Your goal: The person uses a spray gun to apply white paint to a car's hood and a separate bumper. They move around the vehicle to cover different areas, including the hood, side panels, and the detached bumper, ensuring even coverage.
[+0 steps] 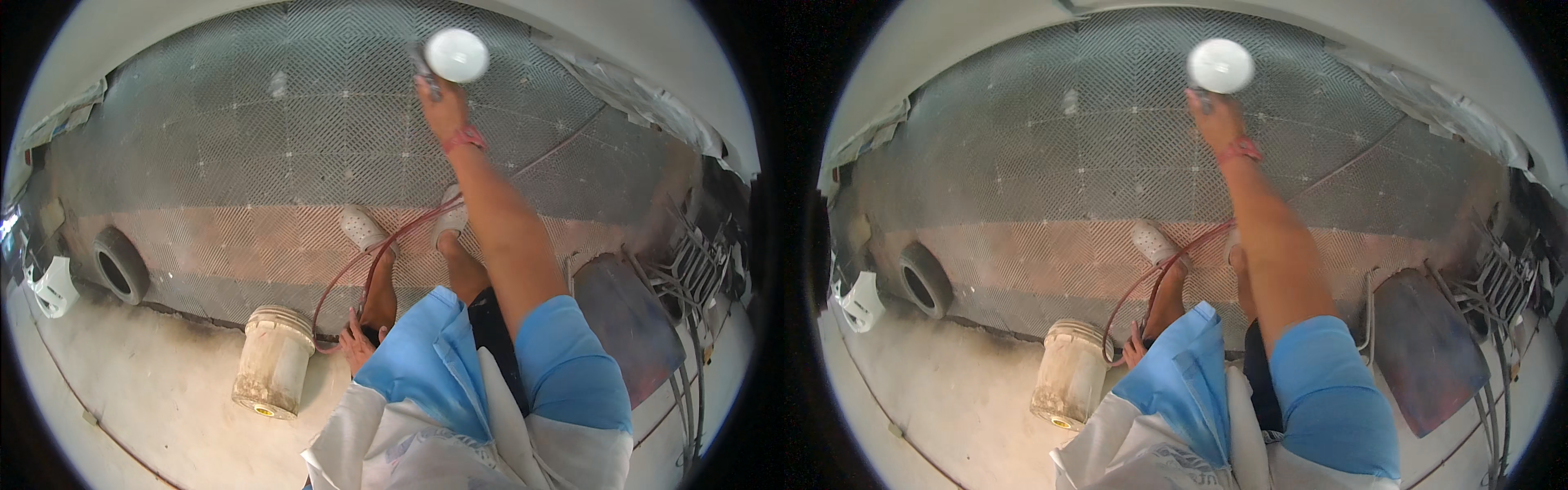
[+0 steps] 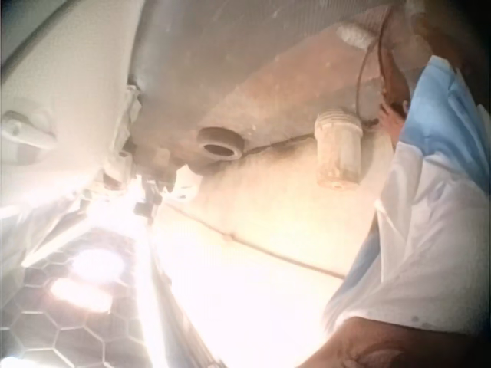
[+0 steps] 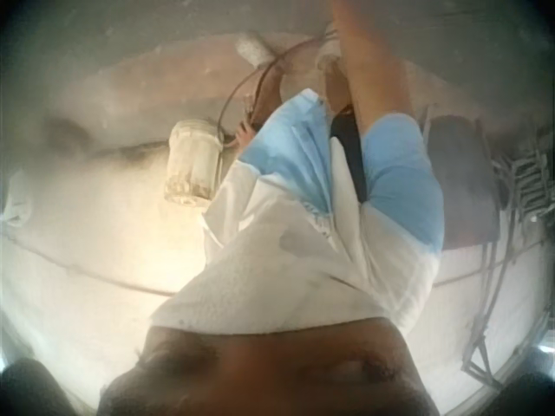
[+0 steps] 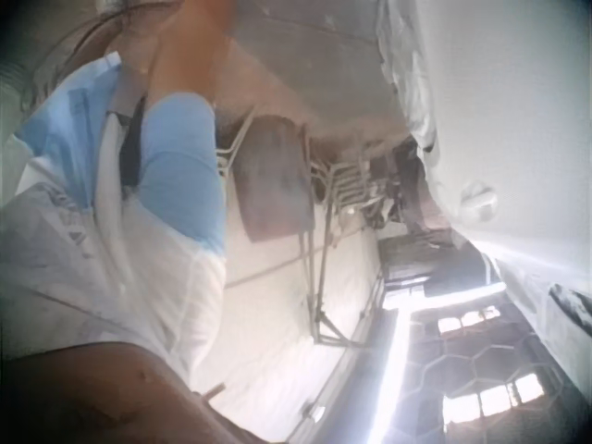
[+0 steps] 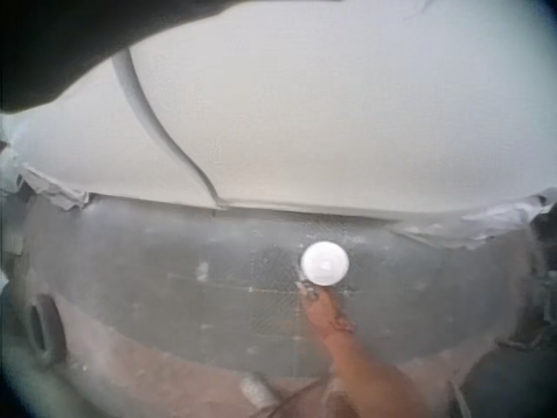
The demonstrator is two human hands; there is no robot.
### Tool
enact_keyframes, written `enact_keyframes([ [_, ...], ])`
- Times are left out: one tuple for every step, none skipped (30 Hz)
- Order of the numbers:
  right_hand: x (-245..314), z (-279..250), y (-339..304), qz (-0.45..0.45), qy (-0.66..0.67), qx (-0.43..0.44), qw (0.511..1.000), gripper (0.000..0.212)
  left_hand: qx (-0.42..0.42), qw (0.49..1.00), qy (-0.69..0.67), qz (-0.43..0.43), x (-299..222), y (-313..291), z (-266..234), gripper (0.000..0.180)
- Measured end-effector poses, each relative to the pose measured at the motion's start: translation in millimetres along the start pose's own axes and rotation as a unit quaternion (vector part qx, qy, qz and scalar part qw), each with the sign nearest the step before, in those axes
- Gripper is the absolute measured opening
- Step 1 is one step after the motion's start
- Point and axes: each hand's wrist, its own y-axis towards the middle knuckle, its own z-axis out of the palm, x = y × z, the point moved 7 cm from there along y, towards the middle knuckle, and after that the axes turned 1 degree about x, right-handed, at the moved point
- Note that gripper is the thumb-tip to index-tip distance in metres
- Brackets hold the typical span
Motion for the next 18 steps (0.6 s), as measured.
enact_keyframes([
  [-19, -27, -4, 0.002, -0.034, -0.044, 0.998, 0.044, 0.002, 1.0, 0.0, 0.009, -3, 2, 0, 0.095],
  [-38, -58, -12, 0.003, -0.024, -0.084, 0.996, 0.046, 0.011, 1.0, 0.012, 0.011, -6, 3, 2, 0.094],
  [-57, -89, -21, 0.022, -0.06, -0.115, 0.991, 0.047, 0.013, 0.999, 0.022, 0.021, -10, 4, 2, 0.094],
  [-79, -118, -30, 0.066, -0.085, -0.13, 0.986, 0.047, 0.013, 0.999, 0.024, 0.036, -15, 5, 1, 0.093],
  [-99, -149, -40, 0.112, -0.104, -0.141, 0.978, 0.047, 0.015, 0.999, 0.028, 0.028, -18, 5, 1, 0.091],
  [-113, -178, -48, 0.127, -0.094, -0.172, 0.972, 0.048, 0.013, 0.999, 0.024, 0.026, -21, 4, -1, 0.09],
  [-124, -205, -57, 0.152, -0.089, -0.203, 0.963, 0.05, 0.011, 0.999, 0.02, 0.024, -26, 4, -2, 0.089],
  [-132, -231, -65, 0.174, -0.109, -0.222, 0.953, 0.052, 0.009, 1.0, 0.015, 0.021, -29, 3, -4, 0.088],
  [-137, -254, -77, 0.211, -0.131, -0.24, 0.938, 0.055, 0.007, 1.0, 0.011, 0.017, -33, 1, -6, 0.087],
  [-133, -273, -87, 0.206, -0.159, -0.268, 0.928, 0.055, 0.003, 1.0, 0.006, 0.013, -36, 0, -9, 0.087],
  [-126, -289, -96, 0.199, -0.185, -0.295, 0.916, 0.056, 0.0, 1.0, 0.014, 0.024, -40, -1, -12, 0.085],
  [-116, -302, -104, 0.189, -0.207, -0.323, 0.904, 0.056, -0.006, 0.999, 0.021, 0.035, -42, -2, -17, 0.083],
  [-112, -314, -116, 0.223, -0.161, -0.311, 0.91, 0.054, -0.052, 0.996, 0.022, 0.068, -47, -5, -26, 0.081],
  [-101, -317, -123, 0.209, -0.107, -0.297, 0.926, 0.053, -0.045, 0.997, 0.027, 0.06, -46, -6, -28, 0.079],
  [-96, -320, -128, 0.236, -0.017, -0.289, 0.928, 0.055, -0.078, 0.994, 0.028, 0.073, -46, -10, -37, 0.077],
  [-87, -325, -128, 0.222, 0.08, -0.278, 0.931, 0.057, -0.087, 0.994, 0.032, 0.065, -42, -15, -43, 0.075],
  [-76, -335, -125, 0.22, 0.062, -0.241, 0.943, 0.055, -0.121, 0.989, 0.05, 0.076, -41, -21, -53, 0.058],
  [-68, -345, -127, 0.245, 0.046, -0.202, 0.947, 0.054, -0.144, 0.984, 0.049, 0.094, -41, -26, -64, 0.052],
])
